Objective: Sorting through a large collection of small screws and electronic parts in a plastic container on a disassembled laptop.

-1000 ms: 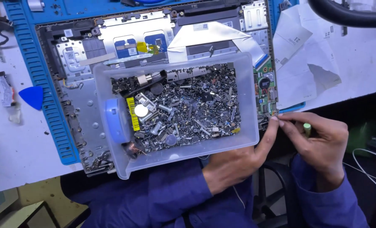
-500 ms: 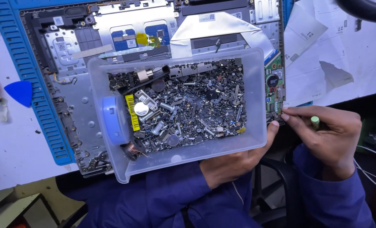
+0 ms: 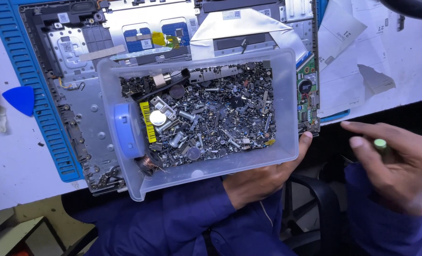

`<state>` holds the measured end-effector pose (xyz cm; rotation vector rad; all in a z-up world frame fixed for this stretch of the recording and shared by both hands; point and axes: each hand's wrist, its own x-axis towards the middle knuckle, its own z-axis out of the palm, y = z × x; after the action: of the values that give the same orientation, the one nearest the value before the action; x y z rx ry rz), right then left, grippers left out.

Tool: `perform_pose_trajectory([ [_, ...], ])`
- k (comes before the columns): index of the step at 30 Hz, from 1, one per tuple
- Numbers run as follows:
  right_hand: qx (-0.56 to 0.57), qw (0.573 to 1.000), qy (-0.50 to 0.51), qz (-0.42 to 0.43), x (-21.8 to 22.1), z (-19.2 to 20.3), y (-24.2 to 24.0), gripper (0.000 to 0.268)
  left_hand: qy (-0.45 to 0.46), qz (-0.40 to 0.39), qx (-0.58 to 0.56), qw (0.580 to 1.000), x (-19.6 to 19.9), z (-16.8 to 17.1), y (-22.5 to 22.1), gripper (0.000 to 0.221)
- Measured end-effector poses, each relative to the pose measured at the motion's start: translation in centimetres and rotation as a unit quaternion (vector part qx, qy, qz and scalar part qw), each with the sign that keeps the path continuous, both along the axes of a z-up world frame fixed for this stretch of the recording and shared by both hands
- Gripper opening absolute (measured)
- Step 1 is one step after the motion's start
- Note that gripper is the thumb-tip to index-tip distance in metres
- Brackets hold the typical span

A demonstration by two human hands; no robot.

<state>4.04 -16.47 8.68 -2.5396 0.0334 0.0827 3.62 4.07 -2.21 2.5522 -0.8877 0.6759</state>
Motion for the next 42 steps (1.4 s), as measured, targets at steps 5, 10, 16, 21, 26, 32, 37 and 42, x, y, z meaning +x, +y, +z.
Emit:
perform_pose_trajectory([
  [5, -0.030, 0.999, -0.008, 0.029, -1.6, 1.9, -3.0, 0.046, 0.010, -0.002, 0.024, 1.000, -0.5, -0.7, -1.3, 0.039],
  [10, -0.013, 0.994, -0.069, 0.088, -1.8, 0.8, -5.5, 0.051, 0.039, -0.004, 0.058, 0.998, -0.1, 0.3, -1.6, 0.049],
  [16, 0.022, 0.996, -0.058, 0.060, -1.2, -0.4, -3.7, 0.020, 0.036, 0.011, 0.062, 0.997, -0.4, 0.4, -1.8, 0.047],
  [21, -0.005, 0.991, -0.078, 0.106, -0.1, -0.3, -2.7, 0.022, 0.007, 0.030, 0.079, 0.996, 0.0, 0.4, -1.6, 0.043],
  [26, 0.007, 0.994, -0.064, 0.092, 0.1, -0.4, -2.7, 0.022, -0.013, 0.052, 0.089, 0.995, 0.1, 0.5, -1.4, 0.043],
  [32, 0.015, 0.995, -0.048, 0.082, 0.5, -0.7, -3.0, 0.021, -0.010, 0.053, 0.078, 0.995, 0.0, 0.2, -1.3, 0.043],
  [37, 0.000, 0.993, -0.020, 0.117, 1.2, 0.3, -3.1, 0.021, -0.010, 0.050, 0.045, 0.998, -0.1, -0.4, -1.3, 0.046],
  [42, -0.057, 0.985, -0.033, 0.159, 1.7, 1.2, -2.2, 0.008, 0.004, 0.023, 0.068, 0.997, 0.5, 0.3, -0.9, 0.044],
])
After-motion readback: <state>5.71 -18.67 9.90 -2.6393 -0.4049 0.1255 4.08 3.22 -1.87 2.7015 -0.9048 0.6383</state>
